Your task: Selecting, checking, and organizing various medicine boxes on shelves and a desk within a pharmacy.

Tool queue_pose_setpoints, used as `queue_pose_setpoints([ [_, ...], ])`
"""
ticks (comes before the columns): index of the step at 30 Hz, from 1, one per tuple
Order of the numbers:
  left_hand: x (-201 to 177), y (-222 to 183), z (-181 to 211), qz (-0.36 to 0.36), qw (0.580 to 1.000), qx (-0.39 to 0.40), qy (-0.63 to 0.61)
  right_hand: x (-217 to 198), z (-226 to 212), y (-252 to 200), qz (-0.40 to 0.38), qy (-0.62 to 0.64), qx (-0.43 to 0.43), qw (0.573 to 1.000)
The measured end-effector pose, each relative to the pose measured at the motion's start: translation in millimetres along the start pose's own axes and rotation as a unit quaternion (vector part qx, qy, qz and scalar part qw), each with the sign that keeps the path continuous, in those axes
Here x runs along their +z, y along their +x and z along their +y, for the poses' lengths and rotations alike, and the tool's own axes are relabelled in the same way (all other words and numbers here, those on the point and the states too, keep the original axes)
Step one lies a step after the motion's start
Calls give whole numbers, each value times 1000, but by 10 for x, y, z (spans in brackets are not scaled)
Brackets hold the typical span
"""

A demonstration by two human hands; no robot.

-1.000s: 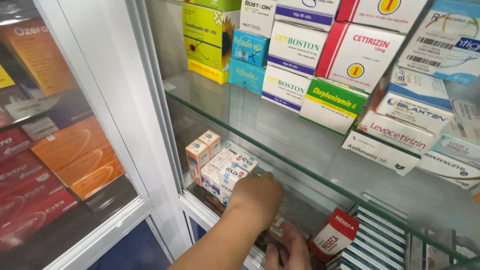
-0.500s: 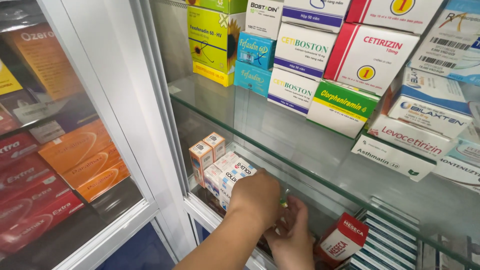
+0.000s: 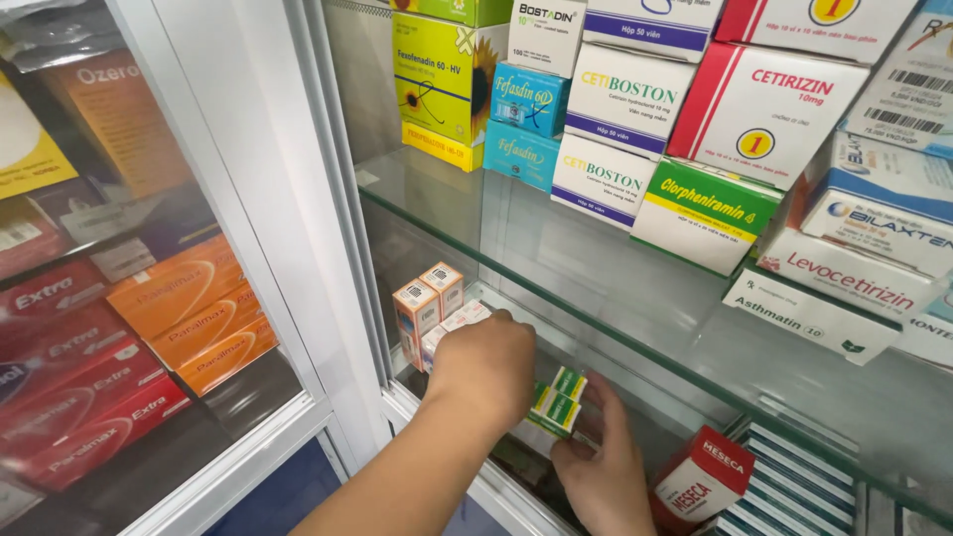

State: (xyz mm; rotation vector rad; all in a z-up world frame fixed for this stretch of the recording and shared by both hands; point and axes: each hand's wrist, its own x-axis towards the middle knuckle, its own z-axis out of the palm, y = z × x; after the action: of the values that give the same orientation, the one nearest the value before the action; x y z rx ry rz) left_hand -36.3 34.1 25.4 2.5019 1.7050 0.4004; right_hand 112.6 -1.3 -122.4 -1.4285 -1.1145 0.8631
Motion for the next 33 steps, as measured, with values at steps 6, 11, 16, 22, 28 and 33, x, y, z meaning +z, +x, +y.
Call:
queue_pose_setpoints([
  [6,116,15,-223,-31,996,-35,-73,36,70,-15,-10,-4,21,1000],
  [11,-27,17,-215,-45,986,-75,-143,46,76,-2,9,6,35,999],
  [16,-43,27,-224,-70,984,-96,-134,31,-82,-48,7,-34,64,997],
  [22,-195,1,-201,-125,991,-51,15,-2,-7,-5,56,-66,78,993],
  [28,-174,2,-244,-106,993,-50,10,-47,247,62,33,-27,29,999],
  [33,-31,82,-308,-93,994,-51,-14,-26,136,28,38,-39,38,998],
])
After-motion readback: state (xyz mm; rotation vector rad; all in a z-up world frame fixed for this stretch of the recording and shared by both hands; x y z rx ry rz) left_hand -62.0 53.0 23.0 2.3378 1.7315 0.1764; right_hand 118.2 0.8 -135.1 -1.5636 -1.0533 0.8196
